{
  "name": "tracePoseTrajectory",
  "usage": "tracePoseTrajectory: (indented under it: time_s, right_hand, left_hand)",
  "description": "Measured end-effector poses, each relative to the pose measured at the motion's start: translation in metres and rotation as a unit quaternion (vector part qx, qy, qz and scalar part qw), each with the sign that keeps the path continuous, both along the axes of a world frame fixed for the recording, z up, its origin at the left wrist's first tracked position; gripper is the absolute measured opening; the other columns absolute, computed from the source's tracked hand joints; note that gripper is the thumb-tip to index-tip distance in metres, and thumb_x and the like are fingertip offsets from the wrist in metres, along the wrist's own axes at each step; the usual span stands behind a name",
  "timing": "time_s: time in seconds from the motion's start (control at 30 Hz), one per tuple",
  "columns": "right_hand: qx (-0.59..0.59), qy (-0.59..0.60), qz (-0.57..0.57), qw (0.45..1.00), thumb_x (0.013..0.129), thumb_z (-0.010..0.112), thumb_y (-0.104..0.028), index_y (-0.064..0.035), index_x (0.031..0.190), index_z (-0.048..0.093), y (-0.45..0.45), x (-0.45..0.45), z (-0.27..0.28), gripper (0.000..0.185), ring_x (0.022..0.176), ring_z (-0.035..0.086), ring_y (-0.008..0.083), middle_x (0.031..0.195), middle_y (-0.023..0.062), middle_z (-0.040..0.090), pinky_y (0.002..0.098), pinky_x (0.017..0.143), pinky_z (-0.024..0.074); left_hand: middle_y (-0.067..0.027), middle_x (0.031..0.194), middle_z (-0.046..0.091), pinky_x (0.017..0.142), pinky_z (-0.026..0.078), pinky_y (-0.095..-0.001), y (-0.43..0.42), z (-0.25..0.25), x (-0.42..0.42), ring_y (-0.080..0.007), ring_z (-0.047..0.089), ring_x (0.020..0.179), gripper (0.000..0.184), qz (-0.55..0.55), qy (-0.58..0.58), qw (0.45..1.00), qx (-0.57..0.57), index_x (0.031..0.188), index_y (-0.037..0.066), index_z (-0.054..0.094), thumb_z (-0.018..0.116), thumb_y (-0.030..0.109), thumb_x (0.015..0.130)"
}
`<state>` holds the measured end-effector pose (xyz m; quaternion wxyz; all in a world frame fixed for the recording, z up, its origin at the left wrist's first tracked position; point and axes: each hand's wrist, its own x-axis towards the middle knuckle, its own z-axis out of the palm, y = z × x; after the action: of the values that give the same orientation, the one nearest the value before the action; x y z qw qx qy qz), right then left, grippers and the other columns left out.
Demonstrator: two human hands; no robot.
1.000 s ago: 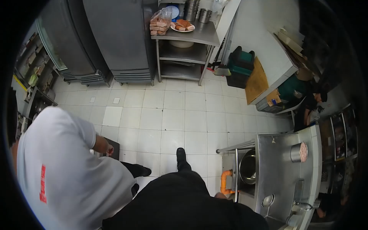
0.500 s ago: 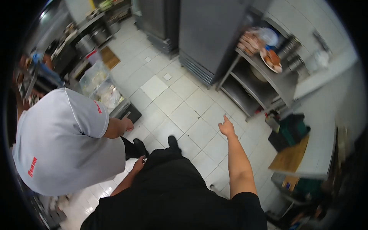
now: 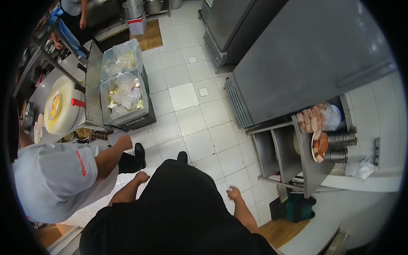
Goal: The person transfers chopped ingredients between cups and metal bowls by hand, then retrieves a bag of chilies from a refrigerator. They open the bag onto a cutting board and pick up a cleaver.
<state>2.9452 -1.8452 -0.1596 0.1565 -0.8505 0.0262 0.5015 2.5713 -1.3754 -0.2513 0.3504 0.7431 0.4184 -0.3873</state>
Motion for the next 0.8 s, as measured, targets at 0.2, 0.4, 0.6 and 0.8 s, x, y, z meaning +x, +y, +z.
tracePoseTrajectory:
  time_s: [0.2, 0.4, 0.6, 0.8]
  right_hand:
    - [0.009, 0.067, -0.001, 0.998, 0.088, 0.065, -0.022, -0.0049, 0.12, 0.062, -0.061, 0.005, -0.06, 0.037, 0.068, 0.067, 0.0212, 0.083, 0.0135, 0.068, 0.0367, 0.064, 0.0576]
    - [0.049, 0.091, 0.002, 0.995, 0.091, 0.056, -0.024, -0.0039, 0.101, 0.07, 0.007, 0.126, -0.17, 0.026, 0.072, 0.068, 0.0224, 0.08, 0.0119, 0.066, 0.0382, 0.066, 0.0581]
    - [0.11, 0.027, -0.06, 0.992, 0.091, 0.057, -0.016, -0.0091, 0.099, 0.07, 0.242, 0.33, -0.069, 0.016, 0.061, 0.064, 0.0167, 0.074, 0.0044, 0.063, 0.0335, 0.05, 0.0533]
    - [0.076, -0.146, 0.291, 0.942, 0.09, 0.058, -0.027, -0.0041, 0.087, 0.072, 0.449, 0.522, -0.069, 0.027, 0.062, 0.068, 0.0213, 0.071, 0.0118, 0.068, 0.04, 0.054, 0.0544]
  left_hand:
    - [-0.024, 0.128, 0.065, 0.106, 0.047, -0.0419, 0.069, 0.079, 0.182, -0.04, 0.06, 0.122, 0.058, 0.143, -0.159, 0.976, 0.028, 0.126, -0.001, 0.066, 0.063, 0.039, 0.085]
    - [-0.0247, 0.125, 0.066, 0.105, 0.047, -0.0433, 0.153, 0.068, 0.269, -0.0406, 0.061, 0.12, 0.057, 0.102, -0.17, 0.978, 0.07, 0.126, 0.001, 0.065, 0.062, 0.041, 0.086]
    - [-0.0227, 0.123, 0.067, 0.102, 0.049, -0.0433, 0.23, 0.027, 0.281, -0.0388, 0.063, 0.117, 0.054, 0.002, 0.007, 0.998, 0.068, 0.109, 0.002, 0.075, 0.063, 0.047, 0.083]
    - [-0.022, 0.124, 0.068, 0.103, 0.048, -0.0419, 0.274, 0.076, 0.345, -0.0375, 0.062, 0.119, 0.053, 0.275, -0.11, 0.947, 0.122, 0.117, 0.002, 0.072, 0.067, 0.041, 0.083]
